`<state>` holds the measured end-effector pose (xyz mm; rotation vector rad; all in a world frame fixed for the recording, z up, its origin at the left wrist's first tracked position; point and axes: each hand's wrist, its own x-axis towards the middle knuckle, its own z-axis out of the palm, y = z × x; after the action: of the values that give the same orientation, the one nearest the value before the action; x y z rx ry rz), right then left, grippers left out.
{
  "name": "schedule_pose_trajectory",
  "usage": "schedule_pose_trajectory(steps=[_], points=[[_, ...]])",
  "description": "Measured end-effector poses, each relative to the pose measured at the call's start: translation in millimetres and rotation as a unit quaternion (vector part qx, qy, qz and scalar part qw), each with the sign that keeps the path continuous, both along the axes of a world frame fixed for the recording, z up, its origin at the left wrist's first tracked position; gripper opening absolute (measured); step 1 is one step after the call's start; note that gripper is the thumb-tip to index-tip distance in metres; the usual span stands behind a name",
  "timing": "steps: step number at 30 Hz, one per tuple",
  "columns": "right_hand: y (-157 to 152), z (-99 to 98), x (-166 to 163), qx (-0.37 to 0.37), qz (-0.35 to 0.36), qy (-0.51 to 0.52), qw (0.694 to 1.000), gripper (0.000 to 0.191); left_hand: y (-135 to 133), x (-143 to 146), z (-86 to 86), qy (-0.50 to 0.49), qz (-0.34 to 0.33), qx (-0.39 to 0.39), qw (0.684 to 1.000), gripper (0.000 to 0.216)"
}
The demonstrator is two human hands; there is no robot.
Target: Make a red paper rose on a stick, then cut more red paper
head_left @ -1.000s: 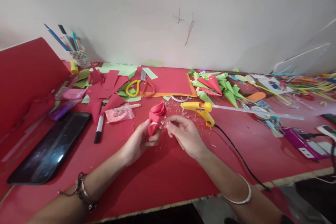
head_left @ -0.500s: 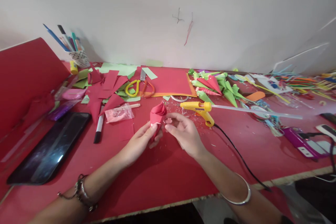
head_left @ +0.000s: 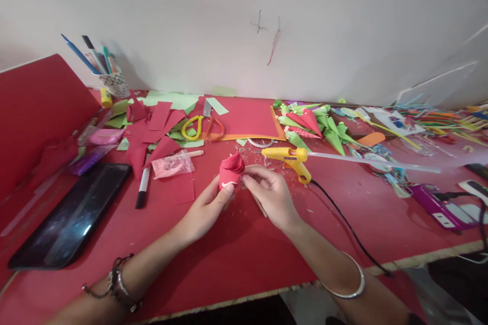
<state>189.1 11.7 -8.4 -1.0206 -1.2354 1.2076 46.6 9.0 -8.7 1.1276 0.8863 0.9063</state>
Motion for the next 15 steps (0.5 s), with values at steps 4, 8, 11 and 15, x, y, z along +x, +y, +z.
schedule_pose_trajectory(steps=[4, 8, 11, 15], points=[[-1.4, 1.0, -0.9, -0.012, 0.016, 0.008, 1.000, 0.011, -1.6, -0.4, -1.9, 0.011, -0.003, 0.009, 1.000, 0.027], [-0.8, -1.5, 0.6, 0.008, 0.007, 0.007, 1.000, 0.005, -3.9, -0.5, -1.1, 0.047, 0.003, 0.028, 0.999, 0.027], [-0.3, -3.0, 1.2, 0.007, 0.001, 0.009, 1.000, 0.005, -5.2, 0.1, 1.0, 0.064, 0.008, 0.036, 0.997, 0.027], [1.1, -4.9, 0.6, -0.031, -0.021, 0.035, 0.999, 0.004, -3.8, -0.1, 2.5, 0.049, 0.007, 0.019, 0.999, 0.033]])
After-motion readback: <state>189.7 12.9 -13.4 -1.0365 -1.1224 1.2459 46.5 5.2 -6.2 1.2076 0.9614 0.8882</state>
